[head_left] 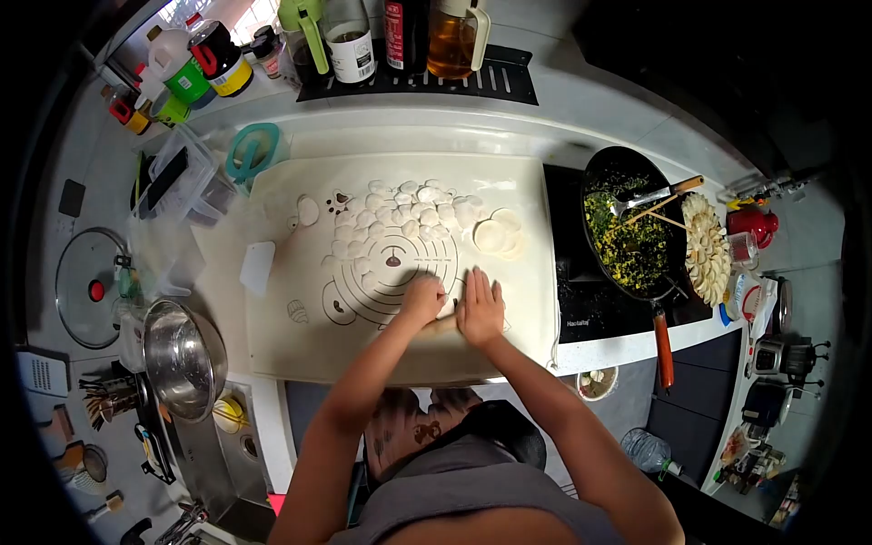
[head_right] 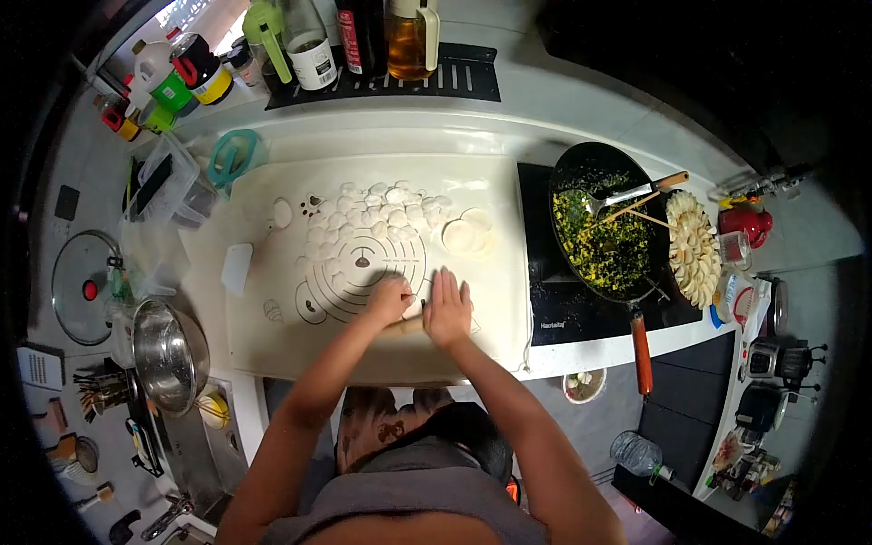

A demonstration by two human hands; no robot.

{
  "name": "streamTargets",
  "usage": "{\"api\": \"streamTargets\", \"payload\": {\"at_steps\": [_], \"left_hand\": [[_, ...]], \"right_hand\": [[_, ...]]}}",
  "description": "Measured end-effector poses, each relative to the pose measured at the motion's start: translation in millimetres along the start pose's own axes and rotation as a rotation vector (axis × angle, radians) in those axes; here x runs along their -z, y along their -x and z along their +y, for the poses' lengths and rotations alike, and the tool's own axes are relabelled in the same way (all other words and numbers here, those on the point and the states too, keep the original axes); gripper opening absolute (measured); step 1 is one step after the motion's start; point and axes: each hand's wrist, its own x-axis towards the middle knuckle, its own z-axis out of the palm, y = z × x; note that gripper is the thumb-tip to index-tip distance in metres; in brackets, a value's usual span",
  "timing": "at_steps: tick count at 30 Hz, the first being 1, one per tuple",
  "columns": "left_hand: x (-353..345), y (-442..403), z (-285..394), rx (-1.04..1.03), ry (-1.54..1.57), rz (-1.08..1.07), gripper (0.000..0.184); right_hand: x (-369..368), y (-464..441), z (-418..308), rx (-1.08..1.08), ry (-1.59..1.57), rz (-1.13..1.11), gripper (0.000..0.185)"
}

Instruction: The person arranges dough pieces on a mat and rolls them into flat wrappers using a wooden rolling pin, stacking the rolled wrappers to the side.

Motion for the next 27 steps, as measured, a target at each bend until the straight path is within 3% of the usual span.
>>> {"api": "streamTargets", "payload": {"at_steps": [2, 6, 14, 19, 21, 27], "left_hand": [[-3.0, 7.5, -4.4, 0.098, 0.095, 0.062, 0.012], [-4.8, 22.1, -14.4, 0.087, 0.217, 0.167, 0.012], [16.5, -4.1, -17.6, 0.018, 0.118, 0.055, 0.011], [-1.6, -9.5, -17.7, -0.032, 0.066, 0.034, 0.011], [4.9, 2.0, -12.2, 0.05, 0.152, 0.022, 0.011], [11.8, 15.2, -17.6, 0.046, 0.232, 0.027, 0.011]], "right_hand": [[4.7, 7.1, -2.7, 0.0, 0.013, 0.012, 0.067], [2.2, -31.0, -8.6, 0.043, 0.003, 0.125, 0.066], [-5.3, -118.3, -18.1, -0.009, -0.095, 0.305, 0.056], [-5.4, -47.0, -10.3, -0.012, -0.092, 0.195, 0.059], [3.7, -4.4, -8.1, 0.031, 0.001, 0.114, 0.062], [-3.4, -36.1, -7.7, 0.095, -0.021, 0.211, 0.066]]}}
